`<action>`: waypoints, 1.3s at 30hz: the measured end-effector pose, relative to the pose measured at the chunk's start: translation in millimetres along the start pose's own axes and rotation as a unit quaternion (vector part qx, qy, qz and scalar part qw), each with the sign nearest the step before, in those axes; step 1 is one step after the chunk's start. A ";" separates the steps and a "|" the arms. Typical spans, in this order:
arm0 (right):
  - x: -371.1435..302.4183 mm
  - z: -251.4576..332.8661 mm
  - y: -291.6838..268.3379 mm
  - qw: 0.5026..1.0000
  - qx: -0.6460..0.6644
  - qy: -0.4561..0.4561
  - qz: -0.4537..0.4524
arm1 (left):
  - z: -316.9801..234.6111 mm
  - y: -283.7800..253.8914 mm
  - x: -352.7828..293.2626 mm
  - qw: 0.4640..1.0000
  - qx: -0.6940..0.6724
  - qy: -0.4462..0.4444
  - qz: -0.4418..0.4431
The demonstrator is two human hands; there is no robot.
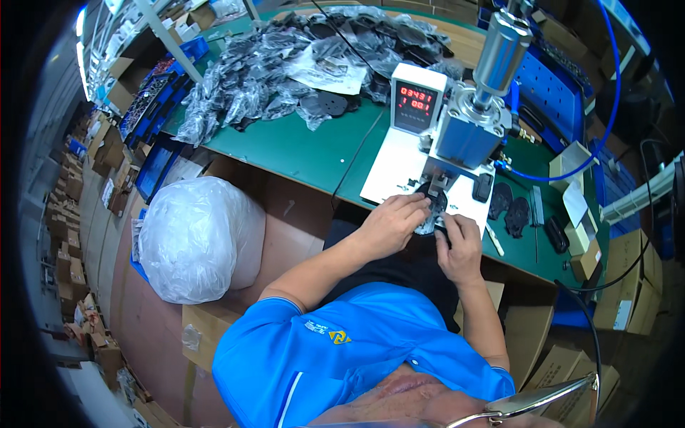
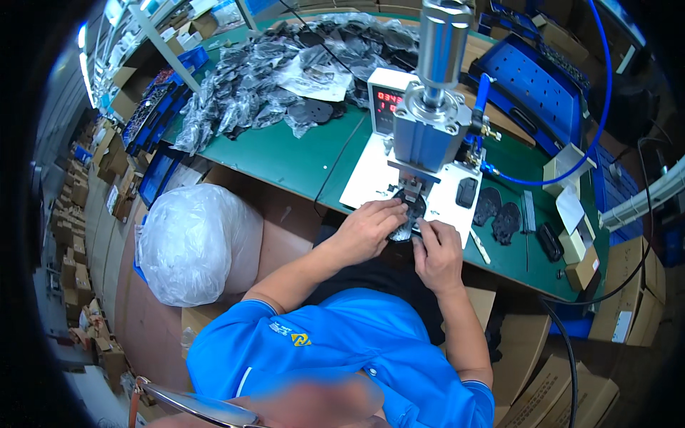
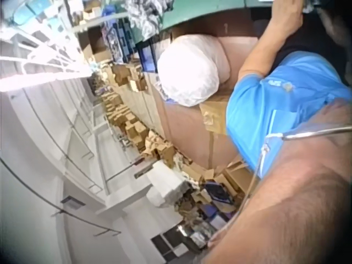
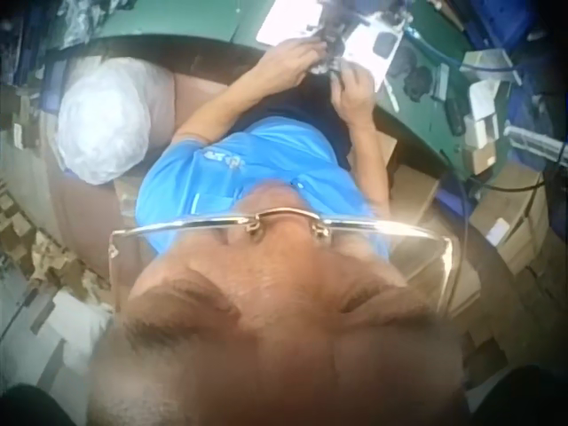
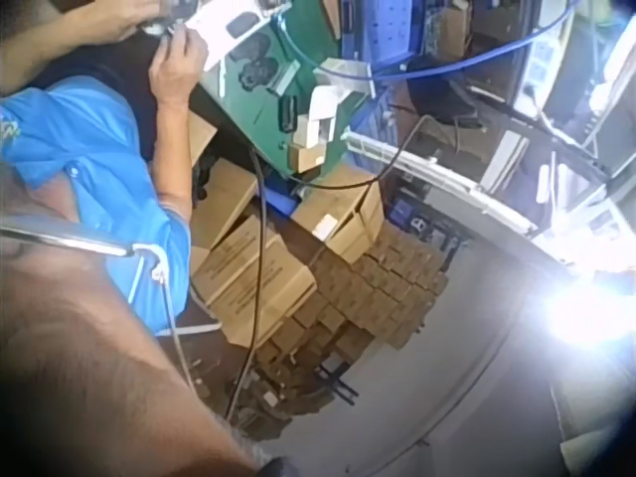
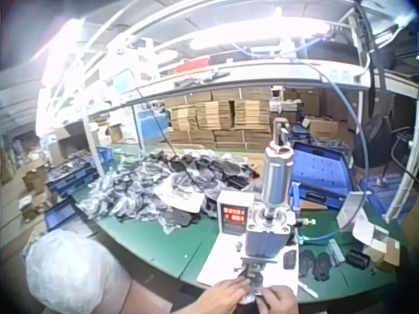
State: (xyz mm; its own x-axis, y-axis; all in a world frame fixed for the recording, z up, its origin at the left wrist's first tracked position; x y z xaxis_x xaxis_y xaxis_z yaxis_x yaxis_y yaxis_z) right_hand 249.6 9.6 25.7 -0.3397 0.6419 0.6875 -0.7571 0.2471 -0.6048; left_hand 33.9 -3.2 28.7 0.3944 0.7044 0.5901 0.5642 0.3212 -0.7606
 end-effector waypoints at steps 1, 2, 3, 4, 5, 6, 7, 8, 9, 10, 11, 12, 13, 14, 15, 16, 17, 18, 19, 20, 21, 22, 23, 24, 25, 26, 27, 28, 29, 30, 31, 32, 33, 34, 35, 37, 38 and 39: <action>4.6 -1.6 7.7 1.000 -0.004 -0.015 0.011 | -0.6 -3.1 0.1 1.000 0.006 0.000 -0.004; 5.3 -6.1 13.3 1.000 -0.003 -0.021 0.009 | -1.2 -4.5 0.3 1.000 -0.011 -0.001 0.012; 4.5 -11.3 18.1 0.999 -0.006 -0.031 0.006 | -1.1 -7.2 0.7 0.999 -0.026 -0.005 0.027; 2.9 -16.2 22.1 0.999 -0.010 -0.040 0.003 | 2.7 -6.8 0.0 0.998 -0.051 -0.003 0.033; 0.3 -21.0 25.8 0.999 -0.009 -0.043 0.003 | 9.8 -10.2 1.3 0.998 -0.048 -0.004 0.030; -1.6 -24.9 28.2 0.999 -0.005 -0.040 -0.004 | 19.6 -17.4 3.5 0.991 -0.128 0.008 0.040; -1.1 -26.2 28.4 0.999 -0.003 -0.037 -0.010 | 27.4 -29.9 7.4 0.977 -0.208 0.020 0.048; -1.2 -26.7 28.8 0.999 0.002 -0.032 -0.015 | 43.3 -42.8 7.8 0.952 -0.271 -0.115 0.080; 2.0 -24.9 30.0 0.999 0.004 -0.038 -0.014 | 79.9 -43.0 0.2 0.975 -0.150 -0.166 -0.001; 3.1 -24.6 31.2 0.999 0.009 -0.036 -0.013 | 115.4 -48.6 6.5 0.969 -0.104 -0.199 -0.105; 1.9 -24.9 30.8 0.999 0.010 -0.030 -0.012 | 149.5 -61.6 25.4 0.943 -0.076 -0.303 -0.113; 1.6 -24.8 30.6 1.000 0.009 -0.028 -0.012 | 182.3 -75.4 38.1 0.918 -0.018 -0.377 -0.126; 5.0 -22.8 31.4 0.999 0.019 -0.032 -0.012 | 228.6 -79.8 39.9 0.910 0.036 -0.374 -0.177; 4.8 -24.6 31.1 0.999 0.022 -0.028 -0.014 | 254.8 -85.6 55.9 0.890 0.081 -0.423 -0.148; 5.2 -24.5 30.3 0.999 0.020 -0.028 -0.016 | 280.3 -89.1 65.3 0.855 0.120 -0.495 -0.098; 5.2 -24.8 30.6 0.999 0.024 -0.026 -0.015 | 298.9 -88.8 73.2 0.833 0.159 -0.526 -0.055; 4.1 -26.5 29.8 0.999 0.025 -0.021 -0.016 | 308.6 -84.5 80.4 0.818 0.172 -0.548 -0.030; 3.2 -24.7 29.6 0.999 0.023 -0.019 -0.011 | 314.5 -82.3 80.7 0.804 0.193 -0.562 -0.019; 3.9 -23.7 29.3 1.000 0.019 -0.019 -0.013 | 319.7 -79.7 79.8 0.788 0.214 -0.577 -0.007; 4.8 -22.5 29.1 0.999 0.019 -0.022 -0.013 | 324.8 -76.7 79.7 0.790 0.212 -0.575 -0.008; 3.2 -22.4 28.4 1.000 0.017 -0.019 -0.015 | 325.9 -70.7 83.2 0.790 0.211 -0.576 0.003; 2.3 -22.3 26.5 0.999 0.014 -0.020 -0.021 | 327.2 -64.4 86.1 0.789 0.210 -0.577 0.014; 1.4 -23.9 24.3 1.000 0.009 -0.012 -0.022 | 330.9 -60.3 91.8 0.793 0.208 -0.572 0.020; 1.2 -22.6 24.8 1.000 0.011 -0.012 -0.021 | 344.3 -62.9 85.5 0.788 0.166 -0.593 0.008; 1.1 -23.8 23.7 1.000 0.005 -0.009 -0.021 | 348.9 -61.1 84.9 0.785 0.118 -0.609 -0.001; 0.2 -24.4 22.9 1.000 0.002 -0.004 -0.019 | 350.9 -60.2 82.5 0.796 0.121 -0.593 -0.012; 6.7 -17.2 27.8 0.999 0.028 -0.030 -0.019 | 375.3 -85.7 45.6 0.799 0.145 -0.581 -0.057; 7.0 -16.3 30.1 0.998 0.035 -0.037 -0.021 | 385.0 -93.1 24.1 0.790 -0.023 -0.602 -0.115; 7.7 -16.0 31.3 0.998 0.041 -0.035 -0.017 | 387.2 -96.9 8.5 0.756 -0.190 -0.603 -0.169; 6.9 -18.2 30.3 0.999 0.034 -0.035 -0.020 | 378.1 -90.5 5.9 0.718 -0.319 -0.582 -0.210; 5.5 -21.0 29.6 0.999 0.024 -0.033 -0.024 | 366.4 -88.2 0.1 0.701 -0.381 -0.570 -0.195; 2.0 -25.7 28.8 0.999 0.013 -0.024 -0.031 | 344.9 -78.9 -0.9 0.685 -0.434 -0.542 -0.219; -0.9 -29.3 27.9 0.999 0.005 -0.016 -0.028 | 324.1 -78.6 -5.2 0.685 -0.441 -0.541 -0.210; 0.0 -28.9 27.7 0.999 0.008 -0.015 -0.028 | 305.5 -85.2 -18.0 0.693 -0.468 -0.508 -0.205; 0.3 -29.8 26.9 1.000 0.004 -0.011 -0.028 | 280.4 -87.0 -24.2 0.690 -0.484 -0.495 -0.214; 4.2 -28.5 28.0 0.999 0.015 -0.021 -0.033 | 235.8 -97.1 -48.3 0.682 -0.525 -0.451 -0.236; 6.7 -26.4 28.3 0.999 0.017 -0.028 -0.035 | 215.1 -98.1 -57.5 0.688 -0.529 -0.434 -0.241; 7.5 -25.9 28.2 0.999 0.013 -0.022 -0.032 | 196.9 -99.8 -65.8 0.695 -0.531 -0.416 -0.248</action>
State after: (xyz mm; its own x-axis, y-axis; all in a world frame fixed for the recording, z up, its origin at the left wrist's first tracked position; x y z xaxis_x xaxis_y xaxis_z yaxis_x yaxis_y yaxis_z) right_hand 240.2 40.1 3.4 -0.3143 0.5931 0.7412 -0.7919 0.2668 -0.5493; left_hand -191.2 43.1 12.4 -0.3455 0.9384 0.0116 0.8732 0.3169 0.3703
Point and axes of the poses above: each hand's wrist, its own x-axis towards the middle knuckle, its own y-axis out of the palm, z = x × y, the point moved 3 cm from there along x, towards the middle knuckle, and after that the axes turned 3 degrees about -z, right-handed, at the moved point
